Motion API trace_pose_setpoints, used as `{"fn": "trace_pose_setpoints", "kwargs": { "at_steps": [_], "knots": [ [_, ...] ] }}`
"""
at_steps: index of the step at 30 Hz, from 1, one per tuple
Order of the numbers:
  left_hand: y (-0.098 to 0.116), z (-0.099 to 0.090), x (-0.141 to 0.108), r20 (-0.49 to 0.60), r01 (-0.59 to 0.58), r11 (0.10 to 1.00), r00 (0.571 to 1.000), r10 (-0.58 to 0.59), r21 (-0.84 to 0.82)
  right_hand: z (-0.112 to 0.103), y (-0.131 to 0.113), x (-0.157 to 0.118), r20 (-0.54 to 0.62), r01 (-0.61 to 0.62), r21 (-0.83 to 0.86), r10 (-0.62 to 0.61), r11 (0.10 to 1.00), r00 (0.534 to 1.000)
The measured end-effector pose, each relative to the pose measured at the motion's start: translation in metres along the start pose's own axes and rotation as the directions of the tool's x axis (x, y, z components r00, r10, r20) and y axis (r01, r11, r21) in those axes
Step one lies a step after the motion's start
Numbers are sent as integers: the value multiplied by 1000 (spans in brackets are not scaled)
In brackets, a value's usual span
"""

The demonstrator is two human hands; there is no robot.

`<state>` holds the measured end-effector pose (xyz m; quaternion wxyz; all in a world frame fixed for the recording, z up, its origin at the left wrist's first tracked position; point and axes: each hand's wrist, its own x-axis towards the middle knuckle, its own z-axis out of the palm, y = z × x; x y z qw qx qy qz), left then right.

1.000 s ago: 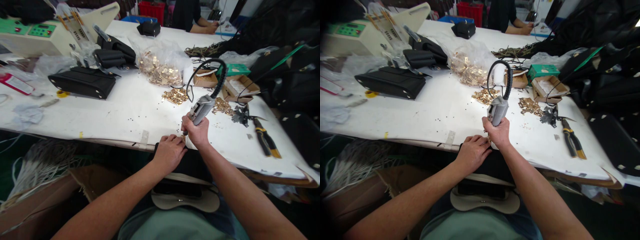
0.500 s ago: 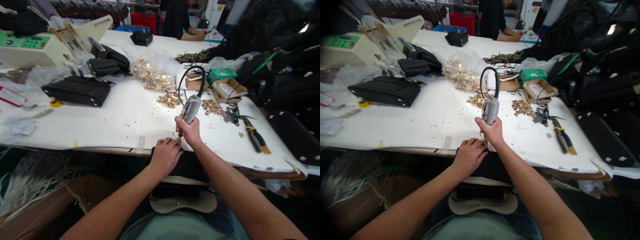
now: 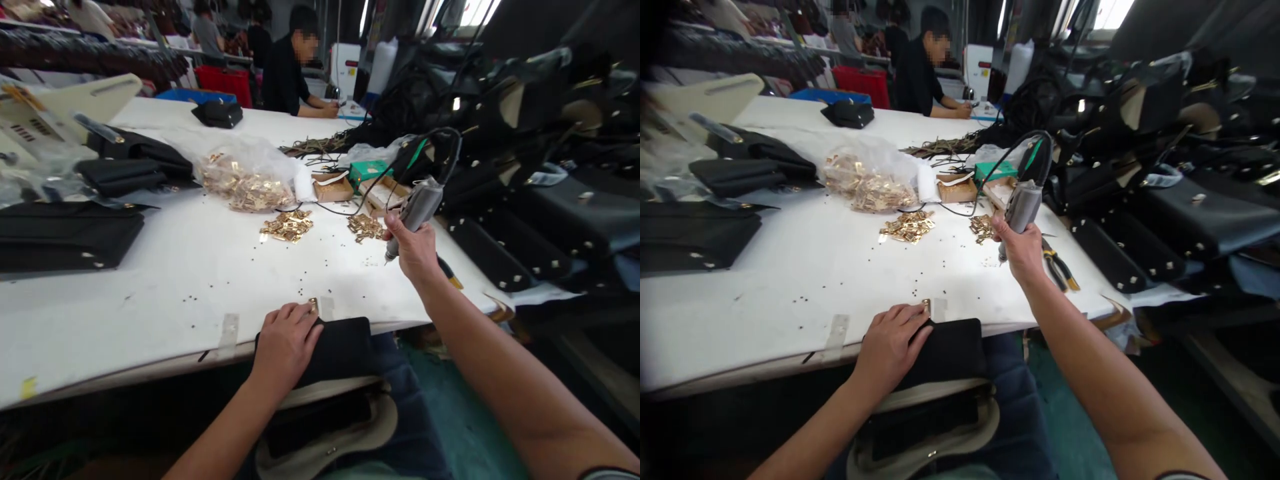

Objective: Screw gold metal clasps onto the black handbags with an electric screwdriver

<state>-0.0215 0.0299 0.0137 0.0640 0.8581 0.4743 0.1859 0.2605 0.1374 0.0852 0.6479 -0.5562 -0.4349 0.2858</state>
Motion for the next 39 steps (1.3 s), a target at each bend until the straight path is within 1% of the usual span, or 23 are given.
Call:
{"fn": "trace_pose_setpoints", "kwargs": {
  "at_steps": [2, 3, 5, 8, 12, 16, 19, 24, 29, 32, 34, 36, 39],
  "knots": [
    [-2, 3, 0, -24, -20, 1000, 1000, 20, -2, -18, 11, 14, -81, -15, -9, 14, 1000, 997],
    [-3, 4, 0, -33, -29, 1000, 999, 29, -1, -23, 18, 19, -113, -22, -10, 21, 1000, 993],
    [-4, 5, 0, -47, -42, 999, 998, 43, 9, -26, 30, 25, -162, -42, 1, 42, 999, 986],
    [-3, 5, 0, -57, -44, 999, 997, 45, 22, -18, 43, 27, -203, -73, 37, 79, 997, 976],
    [-1, 4, 0, -48, -24, 1000, 999, 24, 19, -4, 47, 27, -211, -83, 89, 100, 993, 972],
    [-1, 5, 1, -51, -20, 1000, 999, 20, 8, 0, 47, 29, -195, -85, 48, 92, 995, 976],
    [-1, 5, 1, -47, -16, 1000, 999, 16, 7, 4, 51, 34, -204, -58, 63, 69, 996, 977],
    [-1, 4, 0, -38, -6, 1000, 999, 6, -2, 16, 61, 44, -224, -45, 93, 65, 995, 973],
    [-1, 4, 0, -40, 5, 1000, 999, -6, -21, 22, 68, 46, -184, -59, 53, 68, 997, 981],
    [-1, 4, 0, -42, 6, 1000, 999, -8, -31, 21, 67, 45, -189, -63, 45, 70, 997, 980],
    [0, 4, 1, -39, 8, 999, 999, -10, -38, 20, 61, 42, -207, -46, 60, 58, 997, 977],
    [0, 3, 1, -33, 13, 999, 999, -14, -47, 21, 50, 36, -218, -32, 92, 52, 995, 975],
    [2, 2, 1, -20, 30, 998, 999, -31, -61, 31, 27, 14, -173, -52, 196, 87, 979, 981]
  ]
}}
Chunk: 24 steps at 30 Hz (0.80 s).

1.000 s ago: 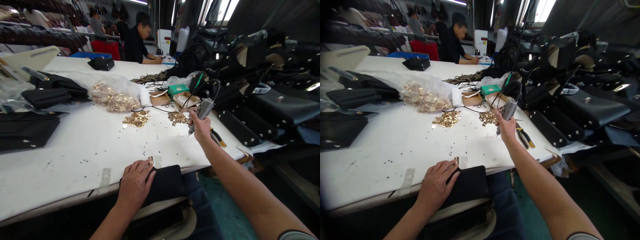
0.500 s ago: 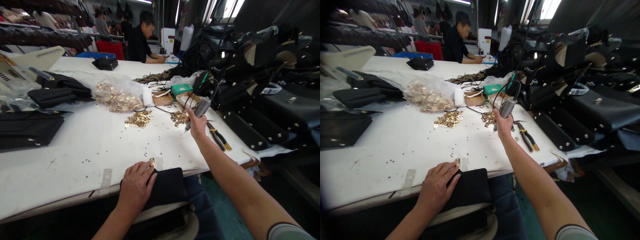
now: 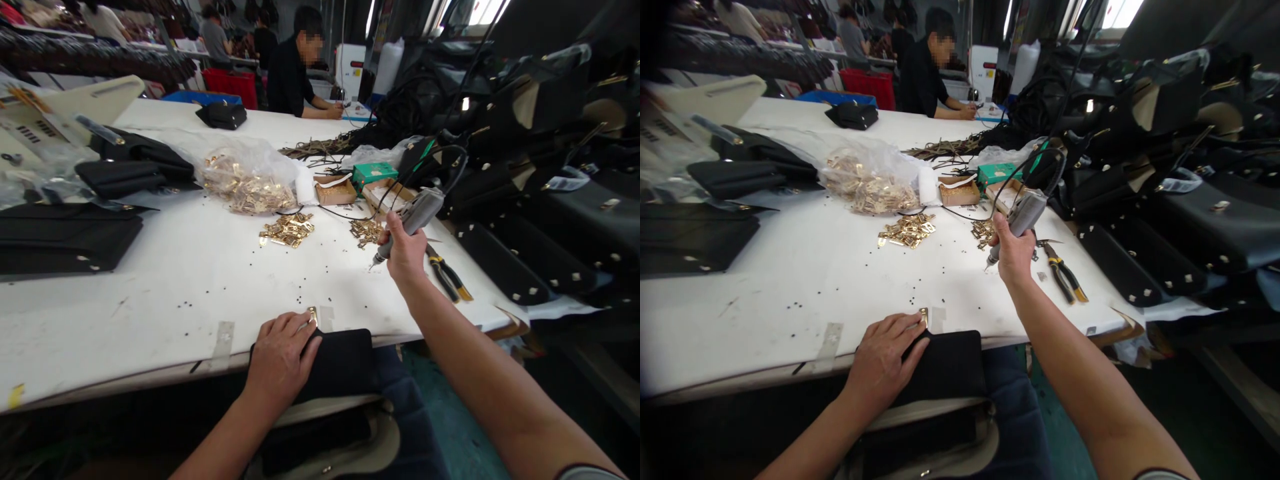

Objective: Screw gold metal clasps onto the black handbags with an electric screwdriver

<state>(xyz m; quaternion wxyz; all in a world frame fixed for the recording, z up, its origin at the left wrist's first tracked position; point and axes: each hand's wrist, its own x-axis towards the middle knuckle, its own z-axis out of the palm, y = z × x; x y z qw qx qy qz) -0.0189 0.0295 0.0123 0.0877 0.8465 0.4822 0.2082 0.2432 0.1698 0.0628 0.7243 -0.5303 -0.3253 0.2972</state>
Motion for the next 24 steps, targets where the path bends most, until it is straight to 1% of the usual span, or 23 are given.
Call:
{"fn": "trace_pose_setpoints", "kwargs": {
  "at_steps": [2, 4, 7, 10, 13, 21, 24],
  "knots": [
    [1, -1, -1, 10, 15, 1000, 1000, -14, -16, 9, -11, -26, 62, -79, 93, 73, 993, 995],
    [3, -2, -3, 21, 28, 999, 999, -27, -41, 18, -16, -54, 133, -184, 177, 162, 967, 978],
    [5, -4, -5, 44, 51, 996, 998, -48, -72, 28, -16, -92, 210, -349, 258, 300, 901, 930],
    [5, -4, -7, 58, 73, 994, 996, -69, -81, 35, -9, -115, 234, -464, 289, 408, 837, 883],
    [4, -4, -7, 57, 82, 993, 995, -77, -86, 38, -3, -125, 228, -500, 284, 449, 818, 864],
    [3, -4, -6, 51, 82, 992, 996, -78, -93, 38, 2, -130, 244, -492, 232, 439, 839, 865],
    [3, -3, -6, 52, 81, 993, 996, -77, -84, 39, 2, -132, 222, -502, 236, 457, 832, 861]
  ]
}}
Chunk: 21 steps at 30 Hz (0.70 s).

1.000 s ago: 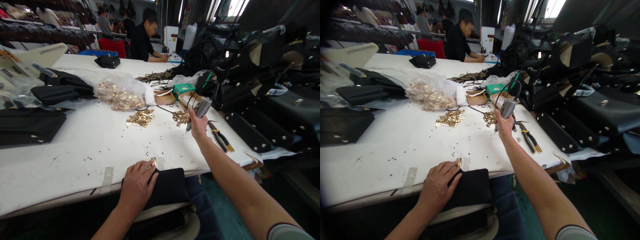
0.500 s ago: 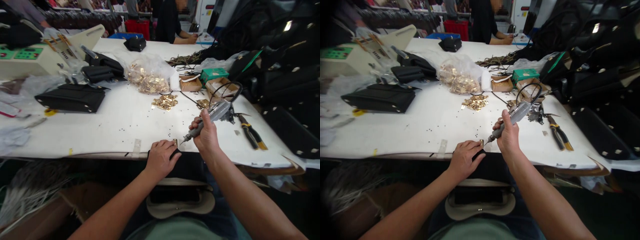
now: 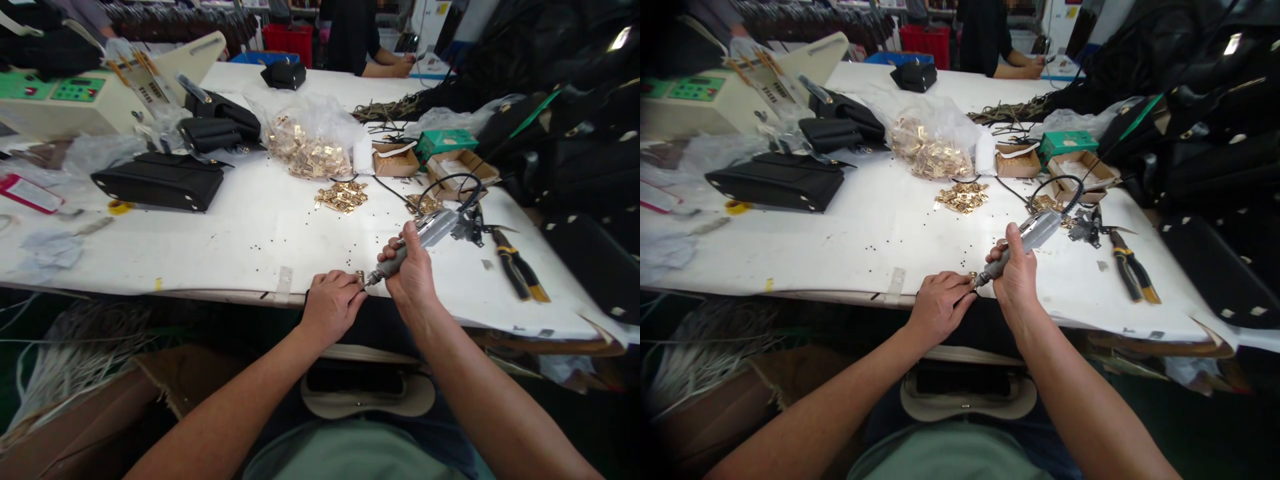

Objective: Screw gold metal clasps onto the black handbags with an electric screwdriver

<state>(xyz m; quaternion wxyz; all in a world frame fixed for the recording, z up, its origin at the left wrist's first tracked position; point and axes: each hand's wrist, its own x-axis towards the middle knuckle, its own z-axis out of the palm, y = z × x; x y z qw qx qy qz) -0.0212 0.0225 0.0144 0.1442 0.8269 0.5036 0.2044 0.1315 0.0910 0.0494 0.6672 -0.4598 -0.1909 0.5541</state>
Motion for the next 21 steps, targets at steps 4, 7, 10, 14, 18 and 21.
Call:
{"fn": "trace_pose_setpoints", "kwargs": {
  "at_steps": [4, 7, 10, 14, 18, 21],
  "knots": [
    [0, 0, 0, -5, 0, 1000, 1000, 0, 2, 3, -5, -2, -23, -7, 43, 8, 999, 1000],
    [1, 0, 0, -1, 0, 1000, 1000, 0, 2, 4, -8, -5, 3, -8, 65, 8, 998, 1000],
    [1, 0, 0, 6, 4, 1000, 1000, -4, 3, 4, -6, -7, 32, -1, 58, -1, 998, 999],
    [1, 0, 0, 8, 8, 1000, 1000, -8, -2, 4, -1, -7, 33, 3, 56, -5, 998, 999],
    [1, 1, 0, 6, 5, 1000, 1000, -5, -3, 3, 0, -7, 33, 43, 38, -44, 998, 998],
    [0, 1, 0, 3, 2, 1000, 1000, -2, -8, 3, -2, -8, 37, 59, 34, -61, 998, 997]
  ]
}}
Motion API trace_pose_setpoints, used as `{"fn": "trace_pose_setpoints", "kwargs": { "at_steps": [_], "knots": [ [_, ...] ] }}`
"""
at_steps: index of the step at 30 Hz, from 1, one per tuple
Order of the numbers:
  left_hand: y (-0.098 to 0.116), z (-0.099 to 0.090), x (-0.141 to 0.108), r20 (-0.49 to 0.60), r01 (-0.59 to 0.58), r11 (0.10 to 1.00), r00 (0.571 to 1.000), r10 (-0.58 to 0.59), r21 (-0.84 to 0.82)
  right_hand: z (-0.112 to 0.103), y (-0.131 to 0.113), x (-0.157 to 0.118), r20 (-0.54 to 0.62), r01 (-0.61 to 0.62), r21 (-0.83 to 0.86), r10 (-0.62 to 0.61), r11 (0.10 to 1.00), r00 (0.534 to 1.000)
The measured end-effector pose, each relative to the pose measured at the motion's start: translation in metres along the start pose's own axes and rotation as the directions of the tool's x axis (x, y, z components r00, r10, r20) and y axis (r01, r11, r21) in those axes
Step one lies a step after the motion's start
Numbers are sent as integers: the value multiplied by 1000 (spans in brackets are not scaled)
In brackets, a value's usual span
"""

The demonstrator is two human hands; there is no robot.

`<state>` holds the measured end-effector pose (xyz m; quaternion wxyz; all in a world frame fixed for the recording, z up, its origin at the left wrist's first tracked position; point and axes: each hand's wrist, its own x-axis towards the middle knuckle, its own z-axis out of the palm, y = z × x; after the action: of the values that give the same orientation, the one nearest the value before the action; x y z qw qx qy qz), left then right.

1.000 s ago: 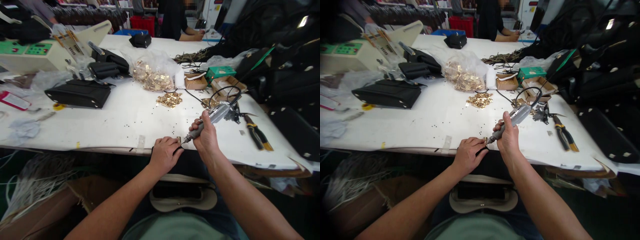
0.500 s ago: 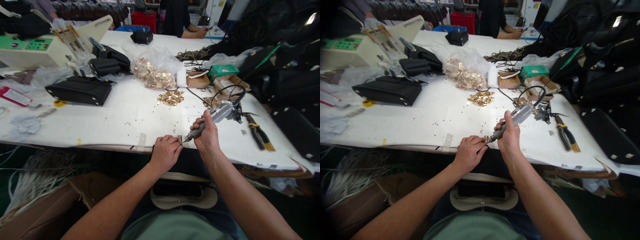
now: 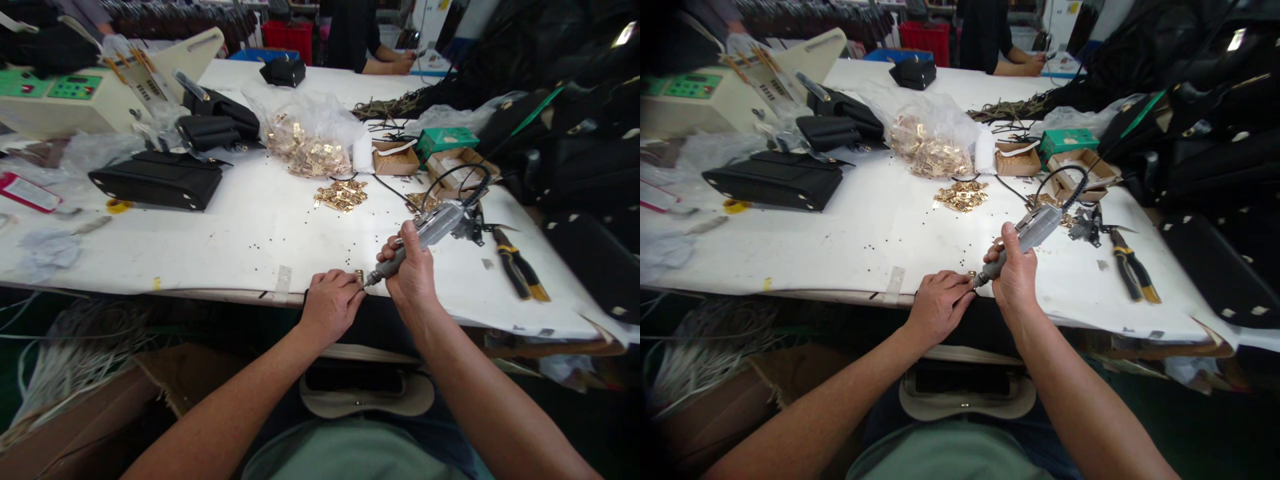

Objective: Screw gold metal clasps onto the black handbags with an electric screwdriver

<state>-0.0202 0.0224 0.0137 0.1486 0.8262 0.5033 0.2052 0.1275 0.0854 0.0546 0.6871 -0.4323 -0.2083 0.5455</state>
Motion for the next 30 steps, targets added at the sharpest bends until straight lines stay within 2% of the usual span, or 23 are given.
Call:
{"fn": "trace_pose_setpoints", "kwargs": {
  "at_steps": [13, 30],
  "knots": [
    [0, 0, 0, 4, 11, 1000, 1000, -11, -18, 0, 3, -2, 0, -72, 60, 72, 996, 997],
    [-1, 1, 0, -5, 6, 1000, 1000, -6, -12, -1, 2, -1, -4, -14, 41, 14, 999, 1000]
  ]
}}
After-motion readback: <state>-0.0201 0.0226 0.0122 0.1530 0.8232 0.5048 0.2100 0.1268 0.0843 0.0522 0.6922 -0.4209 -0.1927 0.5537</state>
